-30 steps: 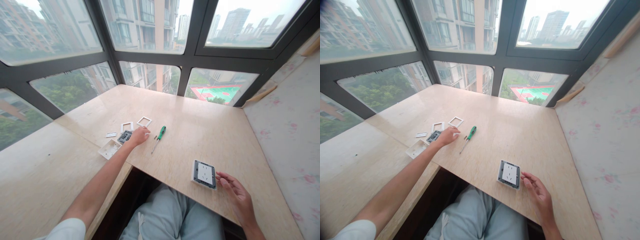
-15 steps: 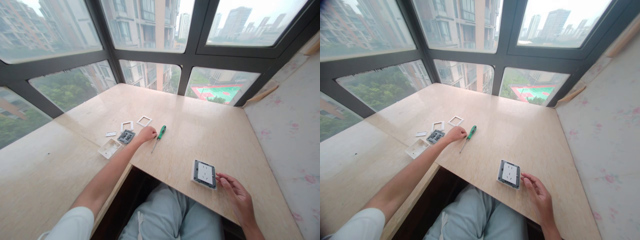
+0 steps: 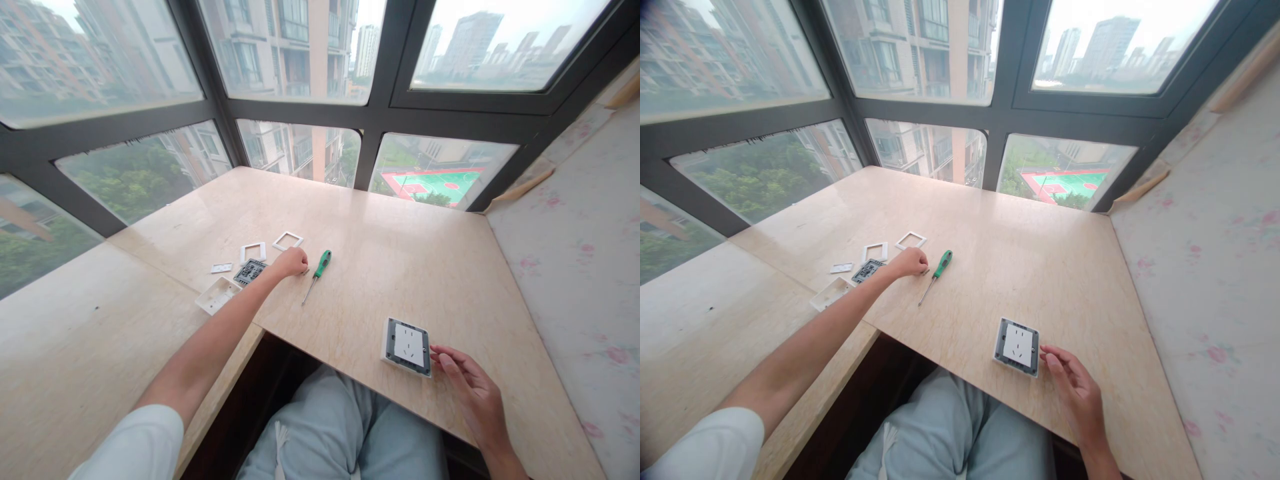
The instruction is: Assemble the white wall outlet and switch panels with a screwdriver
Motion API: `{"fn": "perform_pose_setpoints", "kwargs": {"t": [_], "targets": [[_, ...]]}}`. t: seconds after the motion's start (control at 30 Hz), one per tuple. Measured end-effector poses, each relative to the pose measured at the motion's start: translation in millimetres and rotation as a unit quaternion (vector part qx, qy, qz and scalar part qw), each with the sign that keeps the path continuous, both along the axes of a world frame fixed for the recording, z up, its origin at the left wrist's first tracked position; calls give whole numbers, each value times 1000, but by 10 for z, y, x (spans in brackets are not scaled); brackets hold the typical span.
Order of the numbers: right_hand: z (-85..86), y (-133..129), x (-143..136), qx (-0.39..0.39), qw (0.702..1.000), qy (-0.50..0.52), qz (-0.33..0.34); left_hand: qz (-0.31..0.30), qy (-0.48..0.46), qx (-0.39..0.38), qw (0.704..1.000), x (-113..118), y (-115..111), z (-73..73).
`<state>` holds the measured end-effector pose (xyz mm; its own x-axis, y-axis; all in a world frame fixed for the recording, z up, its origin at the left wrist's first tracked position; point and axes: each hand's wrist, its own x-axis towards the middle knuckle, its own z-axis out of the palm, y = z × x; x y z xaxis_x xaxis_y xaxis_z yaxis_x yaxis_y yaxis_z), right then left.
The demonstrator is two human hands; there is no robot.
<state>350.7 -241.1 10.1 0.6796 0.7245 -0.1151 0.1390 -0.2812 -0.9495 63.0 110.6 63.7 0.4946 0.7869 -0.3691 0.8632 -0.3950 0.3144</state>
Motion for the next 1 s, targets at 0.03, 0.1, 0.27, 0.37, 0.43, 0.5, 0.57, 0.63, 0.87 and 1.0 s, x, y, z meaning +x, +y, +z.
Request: {"fn": "perform_pose_setpoints", "kwargs": {"t": [0.03,0.1,0.27,0.37,0.43,0.5,0.57,0.63,0.87,1.0], "targets": [[2,1,0,1,1000,0,0,4,7,-1,1000,4,0,4],[2,0,4,3,1000,-2,3,14,20,-1,1000,13,2,12],[-9,-6,20,2,1000,-11,5,45,29,-7,999,31,17,33],[-14,-3,17,3,1000,-11,7,65,12,-22,998,31,31,44],[-13,0,10,8,1000,-12,8,80,-13,-36,996,23,43,52],[-10,3,2,11,1000,-13,8,100,-48,-47,993,10,55,65],[-7,6,-4,13,1000,-15,8,125,-97,-53,986,-3,54,88],[-6,8,-6,16,1000,-17,10,150,-161,-57,974,-7,28,126],[-7,16,-21,47,998,-22,22,150,-382,-95,907,212,-440,293],[-11,21,-26,77,995,-32,45,113,-481,-123,860,516,-952,256]]}}
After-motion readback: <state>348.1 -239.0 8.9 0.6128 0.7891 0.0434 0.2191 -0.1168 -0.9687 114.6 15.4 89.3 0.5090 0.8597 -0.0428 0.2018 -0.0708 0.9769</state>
